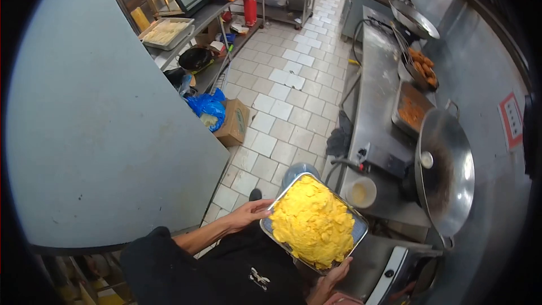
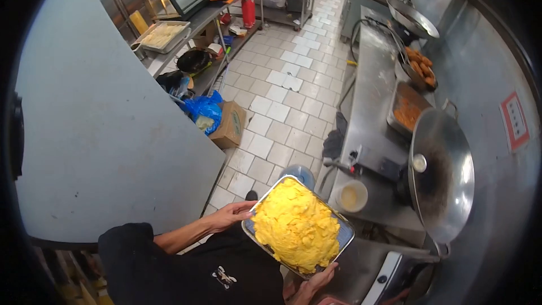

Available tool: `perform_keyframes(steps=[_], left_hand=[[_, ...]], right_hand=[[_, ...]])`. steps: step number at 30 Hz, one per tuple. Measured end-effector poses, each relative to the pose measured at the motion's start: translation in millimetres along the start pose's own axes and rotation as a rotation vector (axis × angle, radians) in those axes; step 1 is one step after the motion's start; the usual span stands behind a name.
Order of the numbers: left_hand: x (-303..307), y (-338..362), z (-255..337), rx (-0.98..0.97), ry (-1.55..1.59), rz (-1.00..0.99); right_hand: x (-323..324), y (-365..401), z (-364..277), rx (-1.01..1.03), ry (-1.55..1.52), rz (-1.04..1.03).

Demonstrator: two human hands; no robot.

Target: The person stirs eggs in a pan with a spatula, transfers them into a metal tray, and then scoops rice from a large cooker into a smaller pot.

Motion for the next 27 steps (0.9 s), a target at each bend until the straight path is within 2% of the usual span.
perform_keyframes(steps=[1, 4, 7, 9, 13, 15, 17, 19, 23, 25, 26, 27], left_hand=[[15, 7, 15, -0.03, 0.032, 0.019], [76, 14, 56, -0.12, 0.096, 0.096], [132, 15, 85, -0.187, 0.213, 0.201], [165, 18, 97, -0.208, 0.277, 0.272], [223, 1, 139, -0.342, 0.413, 0.405], [242, -8, 152, -0.404, 0.462, 0.479], [270, -24, 172, -0.486, 0.48, 0.557], [301, -42, 188, -0.555, 0.571, 0.606], [327, -61, 244, -0.743, 0.805, 0.808], [344, -67, 269, -0.843, 0.927, 0.922], [355, -66, 282, -0.912, 0.945, 0.954], [364, -67, 293, -0.974, 0.969, 0.984]], right_hand=[[-30, 3, -9, -0.004, 0.022, -0.023], [-125, -12, 3, -0.01, -0.044, -0.291], [-219, -27, 14, 0.049, 0.019, -0.324], [-279, -29, 11, 0.049, 0.097, -0.476], [-426, -65, 19, 0.102, 0.205, -0.702], [-492, -83, 26, 0.065, 0.253, -0.783], [-582, -85, 22, 0.034, 0.266, -0.951], [-668, -96, 33, 0.033, 0.366, -1.034], [-844, -58, 20, 0.107, 0.49, -1.336], [-931, -24, 16, 0.233, 0.647, -1.498], [-974, -3, 14, 0.362, 0.717, -1.609], [-1017, 6, 42, 0.262, 0.701, -1.801]])
Point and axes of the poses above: each hand's wrist, its own y-axis away from the middle knuckle, its own x-axis out of the back of the hand, z = x × y, the point moved 7 cm from there along -y, towards the middle knuckle, and after that the axes turned 8 degrees about x, right-handed, at the moved point
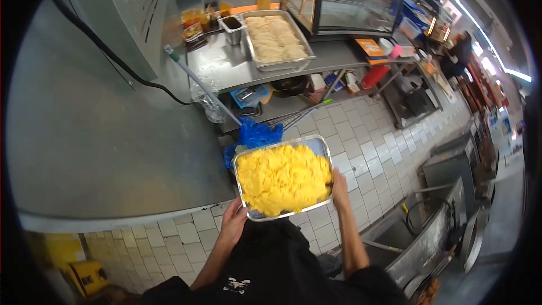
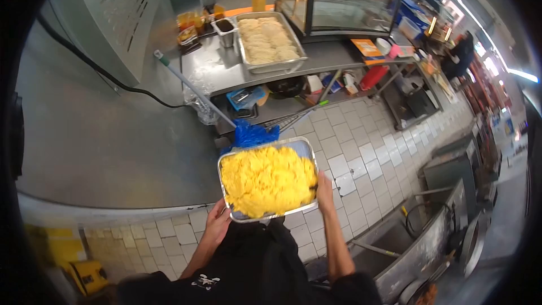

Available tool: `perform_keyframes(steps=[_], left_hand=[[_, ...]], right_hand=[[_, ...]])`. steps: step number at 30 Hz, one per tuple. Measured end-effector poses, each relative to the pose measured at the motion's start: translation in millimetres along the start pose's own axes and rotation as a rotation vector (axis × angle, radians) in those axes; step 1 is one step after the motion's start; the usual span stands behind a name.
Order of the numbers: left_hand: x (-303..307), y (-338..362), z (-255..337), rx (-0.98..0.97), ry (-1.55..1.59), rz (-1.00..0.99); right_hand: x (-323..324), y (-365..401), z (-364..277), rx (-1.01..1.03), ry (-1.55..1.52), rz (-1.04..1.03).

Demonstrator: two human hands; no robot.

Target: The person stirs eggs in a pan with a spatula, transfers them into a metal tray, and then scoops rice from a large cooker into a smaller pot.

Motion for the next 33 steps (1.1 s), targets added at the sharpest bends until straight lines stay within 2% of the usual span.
perform_keyframes(steps=[1, 2, 3, 4, 6, 8, 9, 15, 17, 18, 20, 21, 22, 25, 26, 29, 31, 33], left_hand=[[-10, -12, 5, -0.061, 0.044, 0.015], [-18, -20, 6, -0.095, 0.1, 0.063], [-24, -31, 11, -0.153, 0.13, 0.08], [-30, -46, 17, -0.219, 0.16, 0.09], [-34, -73, 26, -0.303, 0.21, 0.15], [-39, -100, 38, -0.382, 0.216, 0.215], [-48, -107, 43, -0.444, 0.212, 0.241], [-79, -179, 52, -0.562, 0.409, 0.472], [-84, -217, 49, -0.64, 0.443, 0.536], [-85, -242, 53, -0.664, 0.47, 0.57], [-101, -271, 46, -0.7, 0.523, 0.662], [-107, -296, 65, -0.737, 0.548, 0.687], [-116, -308, 68, -0.745, 0.571, 0.727], [-134, -332, 63, -0.78, 0.621, 0.868], [-135, -341, 56, -0.796, 0.617, 0.903], [-119, -397, 66, -0.771, 0.655, 0.944], [-106, -425, 73, -0.748, 0.732, 0.941], [-103, -434, 79, -0.799, 0.745, 0.891]], right_hand=[[-15, -34, -37, 0.05, 0.026, -0.029], [-18, -77, -45, 0.166, 0.194, -0.045], [-39, -109, -73, 0.21, 0.174, -0.136], [-55, -157, -66, 0.212, 0.157, -0.232], [-97, -214, -106, 0.217, 0.238, -0.371], [-146, -266, -133, 0.319, 0.258, -0.533], [-166, -279, -144, 0.26, 0.136, -0.628], [-284, -377, -200, 0.238, 0.31, -0.947], [-326, -415, -194, 0.288, 0.36, -1.09], [-352, -449, -184, 0.356, 0.442, -1.075], [-369, -456, -190, 0.414, 0.559, -1.171], [-393, -468, -211, 0.47, 0.607, -1.216], [-403, -479, -213, 0.468, 0.642, -1.181], [-457, -521, -168, 0.395, 0.632, -1.477], [-471, -525, -155, 0.311, 0.542, -1.601], [-511, -567, -138, 0.485, 0.653, -1.455], [-536, -578, -135, 0.557, 0.645, -1.558], [-545, -580, -131, 0.471, 0.724, -1.616]])
Point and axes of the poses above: each hand's wrist, its own y-axis away from the middle knuckle, its own x-axis out of the back of the hand, z = x × y, the point moved 7 cm from there along -y, towards the middle knuckle, and after that the axes turned 8 degrees about x, right-handed, at the moved point
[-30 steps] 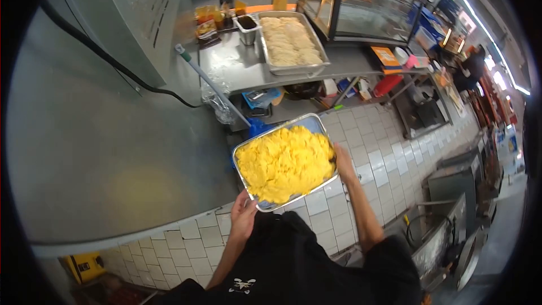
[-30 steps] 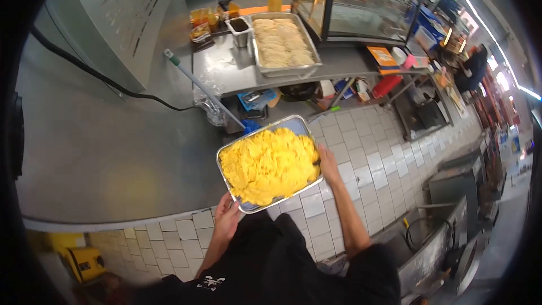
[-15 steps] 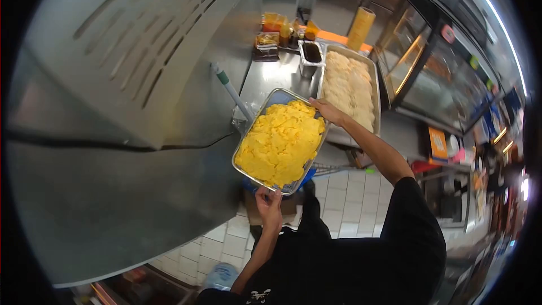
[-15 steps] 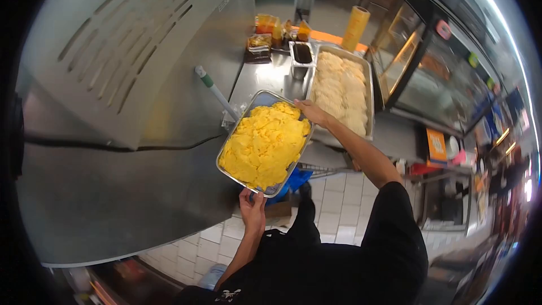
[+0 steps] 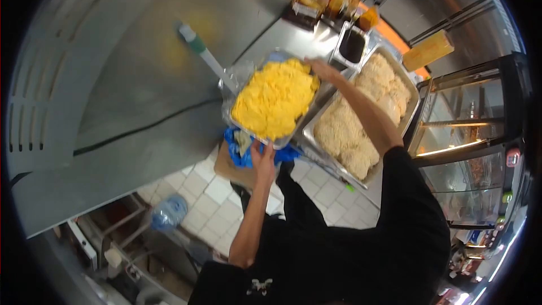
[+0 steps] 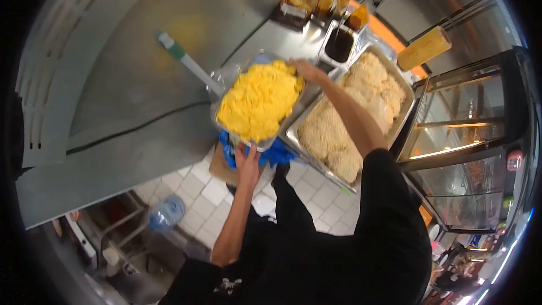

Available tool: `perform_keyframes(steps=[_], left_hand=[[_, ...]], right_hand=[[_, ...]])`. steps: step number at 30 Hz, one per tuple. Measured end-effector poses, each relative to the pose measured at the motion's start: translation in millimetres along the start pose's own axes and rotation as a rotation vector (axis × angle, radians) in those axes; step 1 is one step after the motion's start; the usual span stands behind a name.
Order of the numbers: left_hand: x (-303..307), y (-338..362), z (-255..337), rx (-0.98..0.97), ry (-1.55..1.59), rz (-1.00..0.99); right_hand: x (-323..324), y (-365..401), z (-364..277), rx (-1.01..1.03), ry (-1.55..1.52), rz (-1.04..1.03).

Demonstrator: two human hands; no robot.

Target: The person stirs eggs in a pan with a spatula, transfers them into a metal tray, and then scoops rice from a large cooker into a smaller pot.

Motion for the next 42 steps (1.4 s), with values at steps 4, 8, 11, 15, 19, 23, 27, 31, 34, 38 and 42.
perform_keyframes(steps=[4, 8, 11, 15, 19, 23, 27, 31, 34, 38, 42], left_hand=[[-8, -16, -7, -0.005, -0.034, 0.053], [-12, -21, -16, -0.036, -0.024, 0.069], [-15, -29, -14, -0.072, -0.141, 0.091], [-29, -34, -6, -0.11, -0.343, 0.172], [-34, -59, -13, -0.165, -0.462, 0.245], [-57, -69, 4, -0.215, -0.737, 0.395], [-52, -93, 16, -0.428, -1.003, 0.094], [41, -71, 31, -0.198, -0.778, -0.2], [167, -4, 46, -0.267, -0.859, -0.409], [412, 87, 41, 0.138, -1.055, -0.383], [626, 199, 88, 0.536, -1.614, -0.036]], right_hand=[[6, -33, 7, 0.028, -0.003, 0.056], [9, -22, 1, 0.074, 0.267, 0.167], [17, 12, -56, 0.179, 0.412, 0.367], [-15, 135, -136, 0.497, -0.058, 0.595], [-73, 218, -154, 0.412, -0.424, 0.491], [-162, 261, -126, 0.304, -0.592, 0.388], [-238, 295, -120, 0.189, -0.621, 0.4], [-323, 320, -90, 0.029, -0.506, 0.4], [-420, 336, -51, -0.035, -0.476, 0.297], [-560, 324, 5, -0.107, -0.265, -0.252], [-667, 270, -15, 0.11, 0.469, -0.3]])
Point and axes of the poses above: each hand's wrist, its own y-axis away from the middle knuckle, its own x-axis out of the back of the hand, z = x × y, the point moved 7 cm from there along -y, towards the middle knuckle, and after that the axes turned 8 degrees about x, right-handed, at the moved point
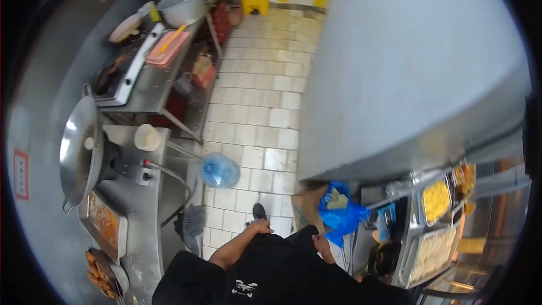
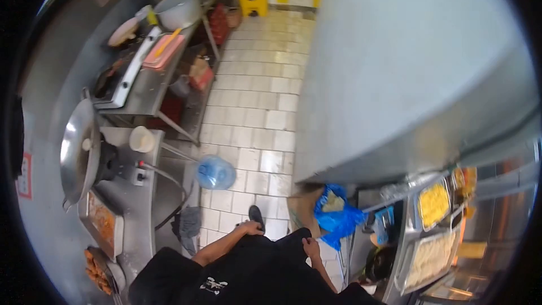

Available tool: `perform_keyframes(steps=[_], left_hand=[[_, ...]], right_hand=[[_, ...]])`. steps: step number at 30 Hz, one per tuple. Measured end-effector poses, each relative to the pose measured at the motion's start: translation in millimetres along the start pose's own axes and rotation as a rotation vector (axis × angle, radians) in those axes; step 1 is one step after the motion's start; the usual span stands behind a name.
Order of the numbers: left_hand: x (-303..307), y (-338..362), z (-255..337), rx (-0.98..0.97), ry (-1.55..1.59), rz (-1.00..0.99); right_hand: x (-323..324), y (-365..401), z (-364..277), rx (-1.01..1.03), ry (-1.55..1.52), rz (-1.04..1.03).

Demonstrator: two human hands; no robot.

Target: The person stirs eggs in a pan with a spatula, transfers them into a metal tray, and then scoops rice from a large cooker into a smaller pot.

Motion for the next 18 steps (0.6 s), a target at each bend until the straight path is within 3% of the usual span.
perform_keyframes(steps=[3, 6, 7, 9, 12, 15, 18], left_hand=[[17, 19, -140, 0.185, 0.558, 0.331], [63, 38, -217, 0.385, 0.86, 0.54], [72, 27, -237, 0.39, 0.896, 0.557], [103, -4, -262, 0.384, 0.961, 0.587], [166, -25, -258, 0.306, 1.312, 0.376], [237, -70, -277, 0.166, 1.207, 0.473], [292, -78, -282, 0.093, 1.167, 0.551]], right_hand=[[-13, -53, -91, -0.395, -0.368, -0.364], [-23, -120, -166, -0.163, -0.28, -0.454], [-21, -137, -185, -0.184, -0.355, -0.444], [-11, -171, -222, -0.227, -0.509, -0.409], [-20, -227, -243, -0.28, -0.743, -0.423], [-17, -274, -289, -0.382, -1.068, -0.512], [10, -368, -273, -0.029, -0.227, -0.551]])
Point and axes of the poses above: each hand's wrist, its own y-axis away from the middle knuckle, its own x-axis out of the back of the hand, z = x × y, the point moved 7 cm from there along -y, towards the middle knuckle, and after that the axes turned 8 degrees about x, right-handed, at the moved point
